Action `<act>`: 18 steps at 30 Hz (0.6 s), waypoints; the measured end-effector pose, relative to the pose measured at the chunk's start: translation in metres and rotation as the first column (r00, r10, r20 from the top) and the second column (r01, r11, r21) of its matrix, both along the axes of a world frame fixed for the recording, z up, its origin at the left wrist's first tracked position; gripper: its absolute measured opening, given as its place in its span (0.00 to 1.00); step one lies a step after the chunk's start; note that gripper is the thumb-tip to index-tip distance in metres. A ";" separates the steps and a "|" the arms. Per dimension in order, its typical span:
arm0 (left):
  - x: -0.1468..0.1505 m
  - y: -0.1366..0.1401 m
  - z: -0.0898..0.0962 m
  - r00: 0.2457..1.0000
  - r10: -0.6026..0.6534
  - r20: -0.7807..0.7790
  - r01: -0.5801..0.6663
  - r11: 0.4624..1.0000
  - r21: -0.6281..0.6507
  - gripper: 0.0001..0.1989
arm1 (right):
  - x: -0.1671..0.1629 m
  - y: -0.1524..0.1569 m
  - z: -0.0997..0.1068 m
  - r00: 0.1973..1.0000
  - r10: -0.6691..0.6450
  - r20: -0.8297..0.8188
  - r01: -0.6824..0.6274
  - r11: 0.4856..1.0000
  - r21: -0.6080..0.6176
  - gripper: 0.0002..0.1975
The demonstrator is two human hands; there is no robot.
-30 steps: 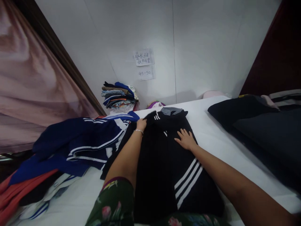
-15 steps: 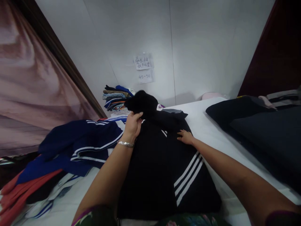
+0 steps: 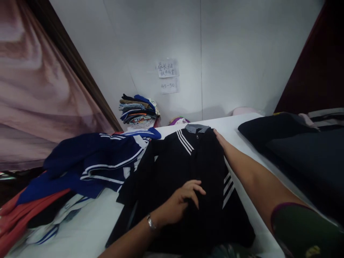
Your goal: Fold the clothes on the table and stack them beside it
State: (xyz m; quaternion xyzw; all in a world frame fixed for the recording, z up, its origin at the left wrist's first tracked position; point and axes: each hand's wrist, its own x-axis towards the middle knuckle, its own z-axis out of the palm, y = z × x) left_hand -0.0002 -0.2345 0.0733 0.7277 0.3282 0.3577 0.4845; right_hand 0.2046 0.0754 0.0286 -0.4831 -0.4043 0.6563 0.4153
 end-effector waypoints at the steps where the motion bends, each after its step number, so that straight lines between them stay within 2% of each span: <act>1: 0.005 -0.002 -0.011 1.000 -0.009 -0.011 0.009 0.999 -0.037 0.15 | -0.001 0.005 0.003 1.000 0.004 -0.026 -0.004 1.000 -0.021 0.23; 4: 0.018 -0.001 -0.036 1.000 0.013 -0.022 -0.015 0.996 -0.086 0.10 | -0.001 0.018 0.008 0.997 0.002 -0.071 -0.009 0.995 -0.096 0.16; 7: 0.024 0.004 -0.043 0.992 -0.010 -0.123 0.007 1.000 -0.025 0.05 | 0.001 0.026 0.004 1.000 -0.018 -0.023 0.013 0.982 -0.188 0.08; 10: 0.017 0.011 -0.037 0.962 -0.115 -0.247 0.105 0.993 -0.052 0.17 | 0.004 0.029 -0.006 0.998 -0.045 0.045 0.055 0.965 -0.255 0.06; 12: 0.005 0.022 -0.029 0.952 -0.193 -0.237 0.160 0.975 -0.151 0.24 | 0.007 0.029 -0.012 0.996 -0.061 0.058 0.075 0.960 -0.269 0.05; 13: -0.001 0.032 -0.026 0.962 -0.177 -0.207 0.138 0.972 -0.190 0.26 | 0.008 0.030 -0.013 0.996 -0.069 0.054 0.081 0.959 -0.270 0.05; 14: -0.007 0.044 -0.023 0.976 -0.122 -0.178 0.082 0.972 -0.221 0.26 | 0.009 0.030 -0.013 0.996 -0.075 0.045 0.084 0.960 -0.268 0.05; 15: -0.011 0.059 -0.023 0.987 0.017 -0.159 -0.053 0.973 -0.224 0.23 | 0.010 0.031 -0.013 0.996 -0.079 0.031 0.085 0.961 -0.264 0.06; 16: -0.014 0.076 -0.024 0.957 0.245 -0.153 -0.276 0.932 -0.234 0.16 | 0.011 0.032 -0.012 0.996 -0.083 0.014 0.084 0.963 -0.258 0.07; 17: -0.015 0.094 -0.027 0.890 0.417 -0.183 -0.453 0.855 -0.253 0.10 | 0.011 0.033 -0.010 0.996 -0.087 -0.003 0.083 0.964 -0.251 0.10; 18: -0.014 0.113 -0.031 0.817 0.533 -0.219 -0.575 0.778 -0.253 0.07 | 0.011 0.034 -0.008 0.996 -0.092 -0.020 0.084 0.966 -0.244 0.12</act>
